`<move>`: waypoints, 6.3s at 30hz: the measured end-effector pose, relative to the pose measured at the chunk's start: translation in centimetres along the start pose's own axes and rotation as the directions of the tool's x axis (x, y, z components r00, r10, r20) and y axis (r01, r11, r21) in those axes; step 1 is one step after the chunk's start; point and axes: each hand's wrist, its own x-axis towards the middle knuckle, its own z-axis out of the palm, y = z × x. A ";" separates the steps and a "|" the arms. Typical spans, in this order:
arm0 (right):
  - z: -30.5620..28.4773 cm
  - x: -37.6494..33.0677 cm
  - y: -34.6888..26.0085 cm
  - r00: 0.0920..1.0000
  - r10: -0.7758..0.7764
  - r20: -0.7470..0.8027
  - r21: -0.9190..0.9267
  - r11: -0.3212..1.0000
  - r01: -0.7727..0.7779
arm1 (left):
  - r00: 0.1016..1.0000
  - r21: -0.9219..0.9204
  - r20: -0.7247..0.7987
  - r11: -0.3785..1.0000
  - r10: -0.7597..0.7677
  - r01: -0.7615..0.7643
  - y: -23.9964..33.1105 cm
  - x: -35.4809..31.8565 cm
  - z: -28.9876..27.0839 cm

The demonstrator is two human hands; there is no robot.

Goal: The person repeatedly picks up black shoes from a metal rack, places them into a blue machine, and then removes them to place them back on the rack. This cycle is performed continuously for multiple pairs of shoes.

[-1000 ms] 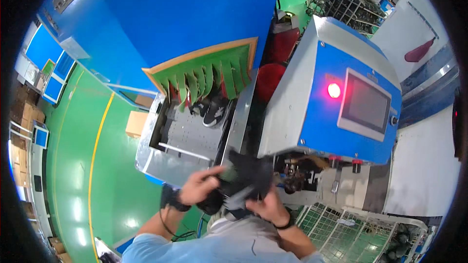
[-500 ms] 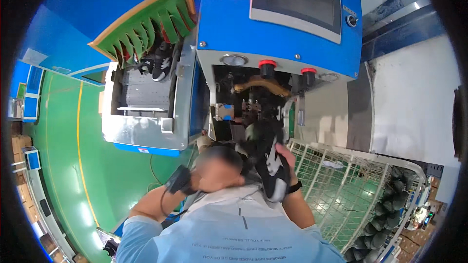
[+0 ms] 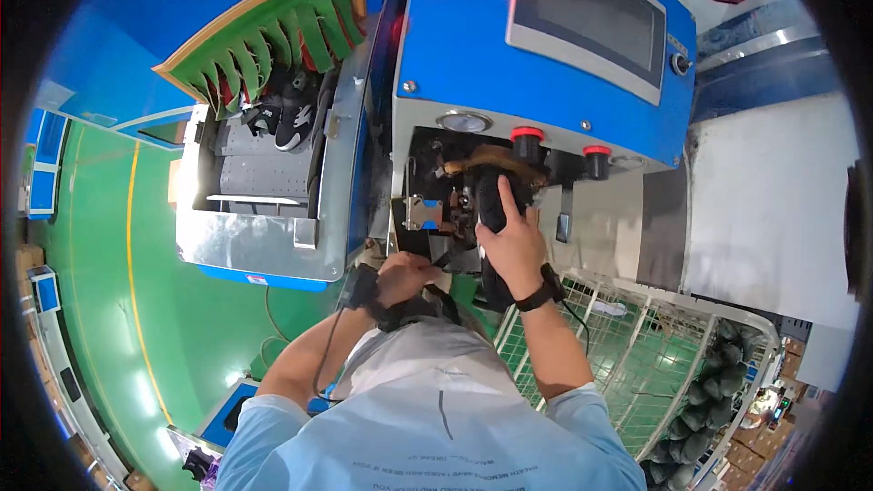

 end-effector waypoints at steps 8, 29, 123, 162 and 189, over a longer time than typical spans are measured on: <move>2.1 2.2 -1.6 0.995 -0.041 -0.090 -0.170 0.985 0.025 | 0.983 -0.012 -0.159 0.996 0.087 -0.090 -2.7 1.3 -0.9; 3.1 -14.1 1.4 0.891 -0.254 -0.377 -0.037 0.965 0.259 | 0.978 -0.612 0.205 0.784 0.029 0.105 7.1 -2.3 -3.5; 3.0 -14.9 -5.6 0.892 -0.077 0.446 0.101 0.994 0.036 | 0.538 0.290 -0.776 0.944 0.329 -0.160 -15.9 16.4 -33.5; -0.5 -11.5 9.4 0.905 0.005 0.426 0.817 -0.432 -0.382 | 0.908 0.185 -0.393 0.980 0.144 -0.075 5.2 -8.6 4.5; 1.5 2.0 -3.1 0.997 -0.067 0.028 -0.354 0.932 0.073 | 0.965 0.189 -0.253 0.982 0.070 -0.022 -3.6 -3.8 -7.2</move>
